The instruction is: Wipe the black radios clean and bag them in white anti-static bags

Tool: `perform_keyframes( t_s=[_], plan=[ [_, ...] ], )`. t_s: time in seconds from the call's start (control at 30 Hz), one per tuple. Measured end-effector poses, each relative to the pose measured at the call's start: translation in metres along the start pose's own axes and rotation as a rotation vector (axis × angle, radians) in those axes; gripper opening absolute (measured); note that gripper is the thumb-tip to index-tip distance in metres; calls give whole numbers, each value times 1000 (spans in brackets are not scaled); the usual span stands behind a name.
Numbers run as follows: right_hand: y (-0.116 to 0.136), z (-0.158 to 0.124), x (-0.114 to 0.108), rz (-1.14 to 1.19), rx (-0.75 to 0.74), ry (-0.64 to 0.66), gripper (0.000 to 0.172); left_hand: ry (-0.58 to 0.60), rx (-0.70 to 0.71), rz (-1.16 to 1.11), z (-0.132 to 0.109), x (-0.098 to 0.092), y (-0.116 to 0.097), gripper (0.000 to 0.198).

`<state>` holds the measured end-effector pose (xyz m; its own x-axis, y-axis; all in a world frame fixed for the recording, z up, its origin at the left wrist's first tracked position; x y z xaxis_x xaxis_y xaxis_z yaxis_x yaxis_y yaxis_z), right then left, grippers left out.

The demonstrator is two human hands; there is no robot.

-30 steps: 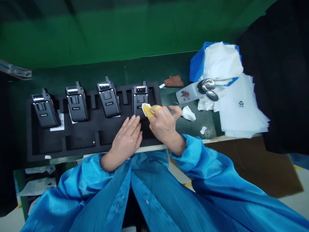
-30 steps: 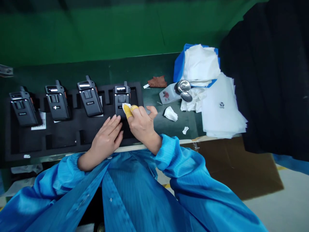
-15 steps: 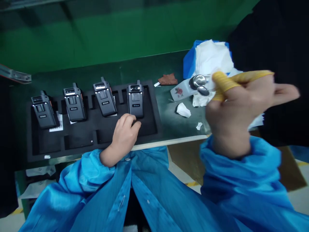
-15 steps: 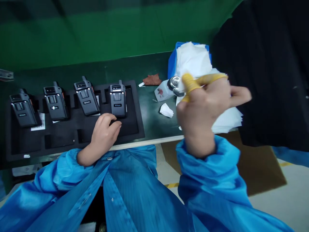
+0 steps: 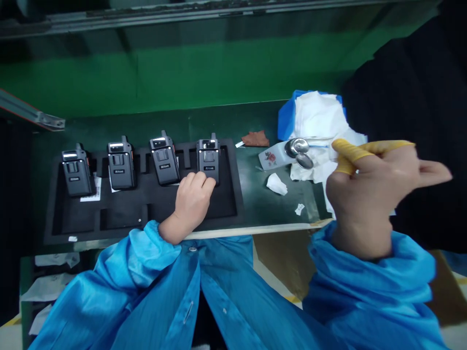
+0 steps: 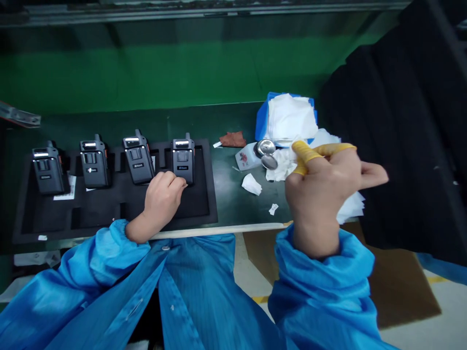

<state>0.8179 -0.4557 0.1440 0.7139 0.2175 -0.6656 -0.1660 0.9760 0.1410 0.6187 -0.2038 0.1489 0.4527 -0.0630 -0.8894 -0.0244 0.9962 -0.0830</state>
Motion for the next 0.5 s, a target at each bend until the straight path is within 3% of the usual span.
perform_keyframes(
  t_s=[0.1,0.23,0.33,0.4,0.43,0.5],
  plan=[
    [7,-5,3,56,-164,-99,24,13,-14,19,0,-3,0,23],
    [15,-10,-3,88,-301,19,21,16,49,-124,-13,-10,2,18],
    [36,-14,-27,156,-346,-89,28,45,93,-273,-30,-11,2,25],
    [67,-24,-46,292,-457,-115,28,87,100,-306,-38,-7,2,31],
    [87,-32,-54,374,-532,-64,29,102,101,-308,-41,-5,2,33],
    [125,-52,-60,380,-613,188,27,118,106,-295,-43,-1,2,34]
  ],
)
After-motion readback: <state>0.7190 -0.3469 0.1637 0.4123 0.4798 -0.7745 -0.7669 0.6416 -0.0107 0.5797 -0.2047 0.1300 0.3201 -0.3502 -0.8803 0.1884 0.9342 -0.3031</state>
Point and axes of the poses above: each hand's wrist, its own z-axis towards the middle knuckle, its own x-axis out of the palm, y = z × x, the point moved 2 cm from there along z, towards the middle knuckle, and after that the axes turned 1 degree about -y, right-handed, at the moved point
